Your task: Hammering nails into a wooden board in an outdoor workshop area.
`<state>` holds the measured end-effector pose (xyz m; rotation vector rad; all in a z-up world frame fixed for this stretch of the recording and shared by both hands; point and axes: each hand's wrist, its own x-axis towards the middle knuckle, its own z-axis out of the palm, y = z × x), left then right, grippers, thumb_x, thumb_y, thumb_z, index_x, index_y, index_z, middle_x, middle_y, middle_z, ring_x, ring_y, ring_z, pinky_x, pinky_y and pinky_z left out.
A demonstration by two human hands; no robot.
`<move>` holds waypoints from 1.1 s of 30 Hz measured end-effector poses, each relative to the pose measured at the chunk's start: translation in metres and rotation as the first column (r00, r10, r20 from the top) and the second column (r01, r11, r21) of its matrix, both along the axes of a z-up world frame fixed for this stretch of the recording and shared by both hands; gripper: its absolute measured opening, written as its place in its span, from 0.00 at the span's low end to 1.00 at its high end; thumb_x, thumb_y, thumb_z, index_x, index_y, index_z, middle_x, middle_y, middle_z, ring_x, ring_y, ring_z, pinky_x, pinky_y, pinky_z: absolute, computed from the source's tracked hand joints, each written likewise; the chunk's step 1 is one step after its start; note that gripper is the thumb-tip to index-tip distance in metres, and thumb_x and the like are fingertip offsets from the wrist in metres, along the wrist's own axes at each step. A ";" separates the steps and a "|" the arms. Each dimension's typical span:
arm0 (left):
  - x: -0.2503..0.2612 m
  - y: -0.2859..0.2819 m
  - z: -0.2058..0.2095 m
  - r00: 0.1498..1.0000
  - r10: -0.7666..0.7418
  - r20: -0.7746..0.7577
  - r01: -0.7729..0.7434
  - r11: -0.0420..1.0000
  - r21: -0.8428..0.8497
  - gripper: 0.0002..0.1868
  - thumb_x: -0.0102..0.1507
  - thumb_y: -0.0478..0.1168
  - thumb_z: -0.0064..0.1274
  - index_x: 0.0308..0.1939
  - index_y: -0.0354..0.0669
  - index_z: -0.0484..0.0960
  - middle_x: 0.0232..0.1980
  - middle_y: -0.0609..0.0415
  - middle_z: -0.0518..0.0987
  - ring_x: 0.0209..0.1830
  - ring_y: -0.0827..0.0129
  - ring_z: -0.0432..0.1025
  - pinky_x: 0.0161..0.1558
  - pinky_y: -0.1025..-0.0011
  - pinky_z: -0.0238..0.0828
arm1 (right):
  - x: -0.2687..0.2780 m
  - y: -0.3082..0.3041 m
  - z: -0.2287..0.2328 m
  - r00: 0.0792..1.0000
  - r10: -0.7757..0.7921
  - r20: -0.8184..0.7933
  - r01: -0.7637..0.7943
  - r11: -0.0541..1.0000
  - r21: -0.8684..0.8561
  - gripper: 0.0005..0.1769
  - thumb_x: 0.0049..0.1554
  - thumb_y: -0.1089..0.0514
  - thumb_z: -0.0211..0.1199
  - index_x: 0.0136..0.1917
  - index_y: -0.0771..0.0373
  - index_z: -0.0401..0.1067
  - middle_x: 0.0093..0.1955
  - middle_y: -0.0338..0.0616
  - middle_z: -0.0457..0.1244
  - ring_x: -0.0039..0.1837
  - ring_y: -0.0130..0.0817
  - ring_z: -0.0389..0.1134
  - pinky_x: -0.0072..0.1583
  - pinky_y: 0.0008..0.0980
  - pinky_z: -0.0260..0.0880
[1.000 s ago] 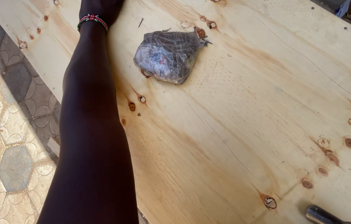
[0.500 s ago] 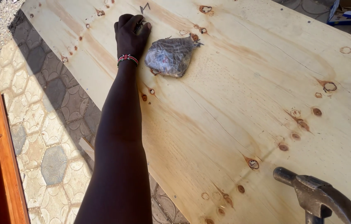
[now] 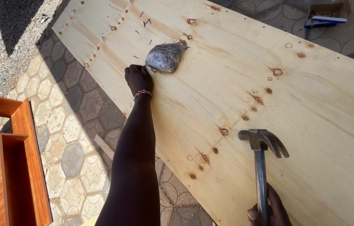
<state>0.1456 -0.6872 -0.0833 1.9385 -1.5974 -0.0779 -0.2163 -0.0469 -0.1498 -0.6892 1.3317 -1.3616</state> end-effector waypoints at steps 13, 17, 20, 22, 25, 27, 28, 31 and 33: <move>-0.087 0.220 0.079 0.956 -0.285 -0.068 0.276 0.801 0.531 0.12 0.69 0.51 0.67 0.46 0.48 0.95 0.53 0.32 0.91 0.66 0.29 0.83 0.65 0.40 0.85 | 0.016 -0.039 0.190 0.999 0.032 -0.037 -0.031 0.999 0.033 0.44 0.69 0.56 0.61 0.93 0.67 0.54 0.35 0.54 0.66 0.22 0.42 0.69 0.28 0.38 0.73; -0.128 0.282 0.076 0.889 -0.454 -0.050 0.407 0.738 0.539 0.13 0.69 0.48 0.66 0.48 0.43 0.94 0.53 0.31 0.91 0.66 0.31 0.84 0.64 0.41 0.85 | 0.020 -0.032 0.190 0.997 0.020 -0.076 -0.029 0.992 -0.124 0.42 0.71 0.50 0.60 0.91 0.71 0.55 0.32 0.49 0.63 0.23 0.39 0.68 0.28 0.35 0.69; -0.169 0.368 0.108 0.842 -0.536 -0.053 0.486 0.715 0.503 0.11 0.70 0.46 0.64 0.46 0.44 0.93 0.51 0.32 0.91 0.64 0.33 0.85 0.60 0.41 0.86 | 0.028 -0.025 0.183 0.997 -0.052 -0.048 0.040 0.976 -0.216 0.39 0.73 0.52 0.59 0.90 0.72 0.55 0.34 0.46 0.61 0.24 0.37 0.67 0.28 0.33 0.69; -0.183 0.400 0.108 0.823 -0.565 -0.065 0.518 0.698 0.495 0.10 0.69 0.46 0.66 0.45 0.46 0.93 0.51 0.33 0.92 0.64 0.33 0.86 0.60 0.41 0.86 | 0.037 -0.024 0.175 0.995 -0.096 -0.007 0.092 0.964 -0.248 0.37 0.74 0.55 0.58 0.90 0.71 0.54 0.37 0.44 0.60 0.25 0.35 0.66 0.28 0.32 0.70; -0.204 0.399 0.082 0.760 -0.633 -0.150 0.626 0.648 0.434 0.11 0.69 0.44 0.65 0.46 0.43 0.97 0.50 0.34 0.93 0.63 0.31 0.86 0.62 0.39 0.85 | 0.037 -0.032 0.175 0.981 -0.188 0.053 0.196 0.950 -0.244 0.36 0.74 0.58 0.59 0.90 0.68 0.53 0.36 0.47 0.62 0.25 0.38 0.69 0.25 0.35 0.71; -0.217 0.423 0.096 0.632 -0.740 -0.230 0.763 0.542 0.351 0.31 0.71 0.48 0.63 0.17 0.53 0.64 0.20 0.63 0.58 0.30 0.72 0.51 0.32 0.63 0.55 | 0.039 -0.032 0.188 0.967 -0.246 0.072 0.251 0.965 -0.075 0.32 0.67 0.50 0.62 0.82 0.52 0.64 0.36 0.43 0.60 0.24 0.34 0.59 0.25 0.39 0.62; -0.222 0.429 0.092 0.626 -0.741 -0.242 0.768 0.533 0.354 0.31 0.71 0.48 0.63 0.17 0.53 0.64 0.20 0.63 0.58 0.30 0.72 0.51 0.32 0.63 0.55 | 0.038 -0.030 0.186 0.965 -0.253 0.066 0.257 0.964 -0.064 0.32 0.67 0.50 0.62 0.82 0.52 0.64 0.36 0.43 0.60 0.24 0.34 0.59 0.25 0.39 0.62; -0.233 0.444 0.090 0.696 -0.640 -0.327 0.714 0.664 0.221 0.13 0.68 0.50 0.69 0.31 0.52 0.92 0.31 0.62 0.92 0.32 0.74 0.82 0.36 0.62 0.77 | 0.035 -0.032 0.181 0.971 -0.220 0.097 0.230 0.967 -0.109 0.27 0.68 0.53 0.61 0.79 0.52 0.66 0.36 0.43 0.60 0.23 0.33 0.58 0.24 0.38 0.60; -0.229 0.463 0.101 0.717 -0.569 -0.402 0.660 0.740 0.132 0.14 0.66 0.54 0.68 0.34 0.52 0.97 0.30 0.64 0.91 0.33 0.79 0.78 0.38 0.64 0.77 | 0.036 -0.029 0.177 0.972 -0.210 0.108 0.228 0.956 -0.186 0.25 0.69 0.52 0.62 0.78 0.55 0.66 0.36 0.45 0.60 0.23 0.35 0.59 0.24 0.39 0.61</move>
